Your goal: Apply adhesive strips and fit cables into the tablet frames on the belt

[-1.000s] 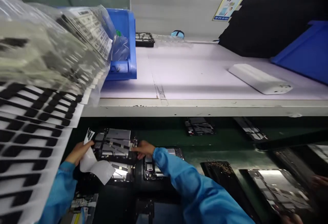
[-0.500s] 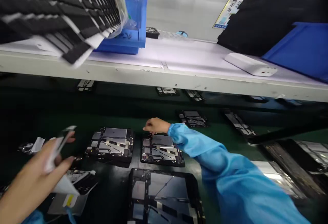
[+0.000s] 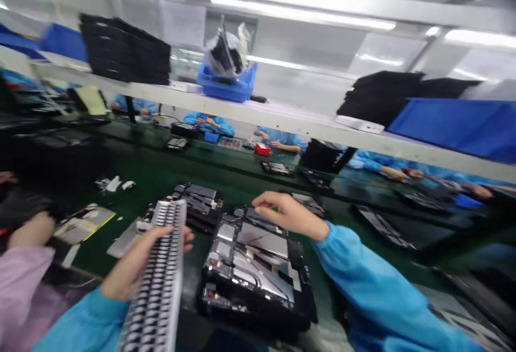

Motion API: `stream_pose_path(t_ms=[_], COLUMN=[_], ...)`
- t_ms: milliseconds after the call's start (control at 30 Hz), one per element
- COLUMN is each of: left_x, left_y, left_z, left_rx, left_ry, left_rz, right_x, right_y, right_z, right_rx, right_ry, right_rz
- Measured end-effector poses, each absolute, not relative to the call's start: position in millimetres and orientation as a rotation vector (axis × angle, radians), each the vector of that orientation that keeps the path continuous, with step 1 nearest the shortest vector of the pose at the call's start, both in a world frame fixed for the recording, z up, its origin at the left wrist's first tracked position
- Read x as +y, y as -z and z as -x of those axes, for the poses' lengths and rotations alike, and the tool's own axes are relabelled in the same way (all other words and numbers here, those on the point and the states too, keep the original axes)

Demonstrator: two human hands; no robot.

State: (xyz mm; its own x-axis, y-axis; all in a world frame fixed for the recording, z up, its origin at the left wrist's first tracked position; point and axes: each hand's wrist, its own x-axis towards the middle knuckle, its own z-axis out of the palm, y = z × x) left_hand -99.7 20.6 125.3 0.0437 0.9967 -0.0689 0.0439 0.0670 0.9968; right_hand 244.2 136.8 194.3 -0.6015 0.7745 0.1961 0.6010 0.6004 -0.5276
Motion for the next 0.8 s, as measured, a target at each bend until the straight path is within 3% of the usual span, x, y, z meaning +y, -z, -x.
stream_pose_path(t_ms=[100, 367, 700, 800], left_x=[0.8, -44.4, -31.9, -37.9], left_y=[-123.4, -120.4, -113.7, -113.1], left_z=[57.1, 30.2, 33.4, 34.0], left_rx=[1.029, 0.972, 1.113, 1.137], left_ry=[-1.052, -1.091, -0.965, -0.908], left_rz=[-0.881, -0.994, -1.486, -1.543], right_x=[86.2, 30.8, 21.9, 18.6], right_y=[-172.2, -141.6, -143.2, -157.4], right_z=[-217.8, -165.7, -165.4, -174.0], right_rx=[-2.341, -2.091, -2.143, -2.281], right_ry=[-0.636, -0.357, -0.757, -1.042], right_rz=[0.832, 0.481, 0.543, 0.595])
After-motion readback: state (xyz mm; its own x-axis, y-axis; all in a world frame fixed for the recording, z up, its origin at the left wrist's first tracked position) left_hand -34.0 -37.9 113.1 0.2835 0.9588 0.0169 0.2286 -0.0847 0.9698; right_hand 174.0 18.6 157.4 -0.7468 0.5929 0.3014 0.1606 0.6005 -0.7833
